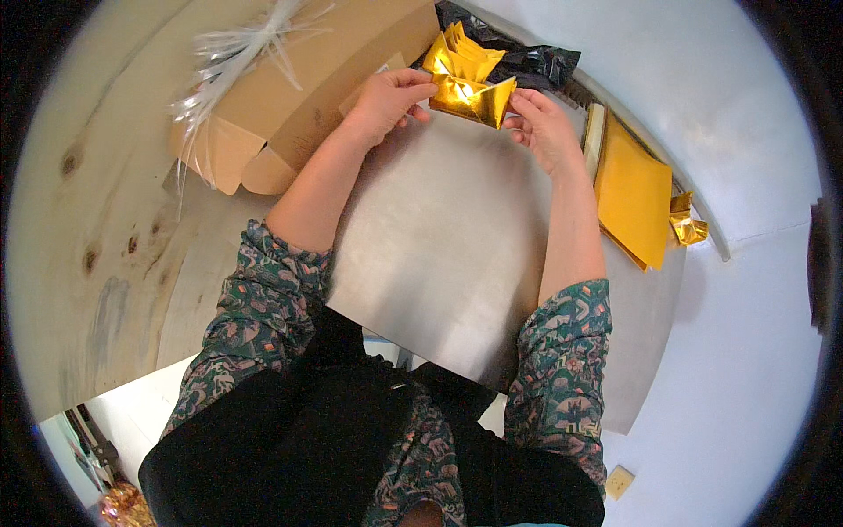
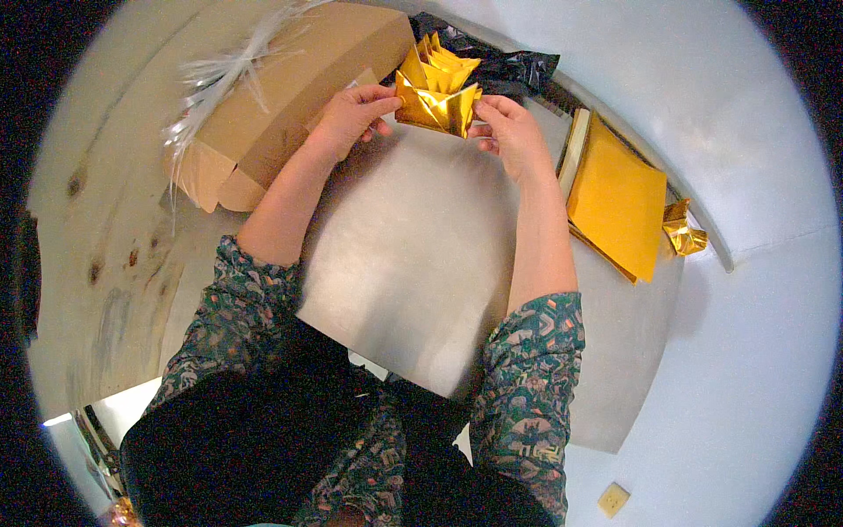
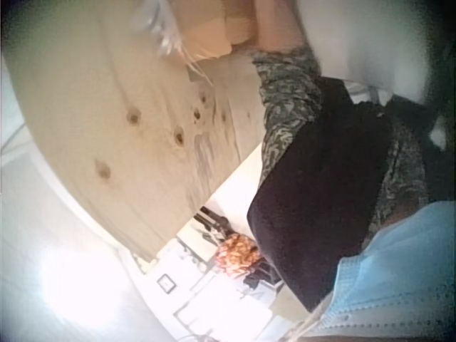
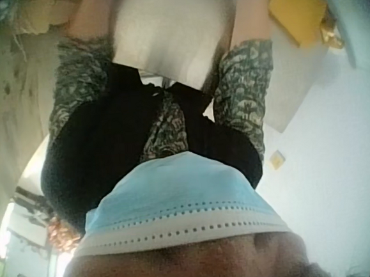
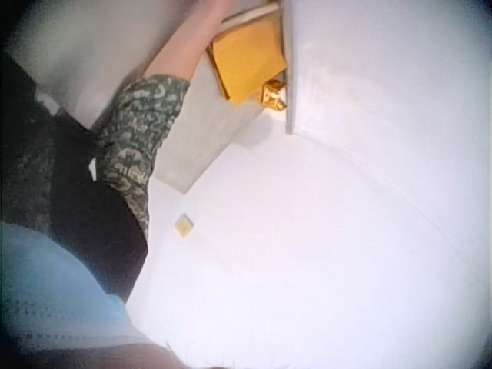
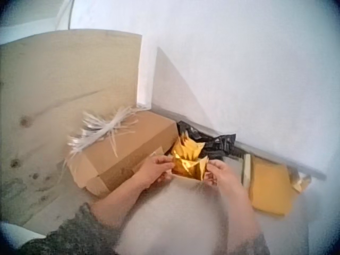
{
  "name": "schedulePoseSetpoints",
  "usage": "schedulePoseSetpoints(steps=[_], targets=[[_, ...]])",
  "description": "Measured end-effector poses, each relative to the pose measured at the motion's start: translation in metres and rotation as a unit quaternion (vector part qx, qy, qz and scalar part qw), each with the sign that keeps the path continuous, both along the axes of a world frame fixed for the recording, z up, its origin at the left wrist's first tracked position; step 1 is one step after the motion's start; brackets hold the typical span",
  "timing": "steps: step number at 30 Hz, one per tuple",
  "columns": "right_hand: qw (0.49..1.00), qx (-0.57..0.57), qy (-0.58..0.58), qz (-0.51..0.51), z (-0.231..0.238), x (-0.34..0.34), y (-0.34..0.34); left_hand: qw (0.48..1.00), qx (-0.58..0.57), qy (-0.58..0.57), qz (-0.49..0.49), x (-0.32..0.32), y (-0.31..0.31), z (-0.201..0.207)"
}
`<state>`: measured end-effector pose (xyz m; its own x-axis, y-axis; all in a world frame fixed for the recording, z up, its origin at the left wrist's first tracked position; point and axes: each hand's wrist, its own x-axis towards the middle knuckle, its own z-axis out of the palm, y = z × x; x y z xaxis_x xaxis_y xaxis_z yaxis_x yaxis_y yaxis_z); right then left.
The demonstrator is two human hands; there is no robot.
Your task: The person folds a yellow sheet of paper by hand into a small origami shape on a table. They complete one unit and place it with others, then begin folding a second sheet.
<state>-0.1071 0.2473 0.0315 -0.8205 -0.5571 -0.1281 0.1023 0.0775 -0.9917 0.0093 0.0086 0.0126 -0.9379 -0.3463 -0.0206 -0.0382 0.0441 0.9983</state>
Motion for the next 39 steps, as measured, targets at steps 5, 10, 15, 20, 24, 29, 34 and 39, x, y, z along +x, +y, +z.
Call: schedulePoseSetpoints(steps=[5,10,15,20,24,29,34,39], targets=[[0.998,-0.014,0.041,-0.055,-0.016,-0.007,-0.009,0.995,-0.007,0.063,0.082,0.003,0.012,0.011],[0.995,-0.042,0.043,-0.085,-0.03,-0.014,-0.015,0.981,0.037,0.145,0.121,0.009,0.013,0.022],[0.995,-0.036,0.032,-0.089,-0.035,-0.022,-0.031,0.967,0.132,0.177,0.124,0.009,0.024,0.03],[0.994,-0.042,0.034,-0.095,-0.036,-0.025,-0.046,0.964,0.139,0.18,0.137,0.009,0.025,0.035],[0.992,-0.048,0.069,-0.096,-0.029,-0.026,-0.04,0.962,0.142,0.194,0.128,0.005,0.034,0.038],[0.988,-0.066,0.107,-0.086,-0.016,-0.023,-0.034,0.959,0.153,0.199,0.13,0.004,0.044,0.037],[0.985,-0.074,0.118,-0.1,-0.01,-0.012,-0.027,0.951,0.13,0.266,0.093,0.0,0.047,0.033],[0.979,-0.176,-0.031,-0.099,0.008,0.007,-0.008,0.911,-0.134,0.387,0.057,0.014,0.062,0.027]])
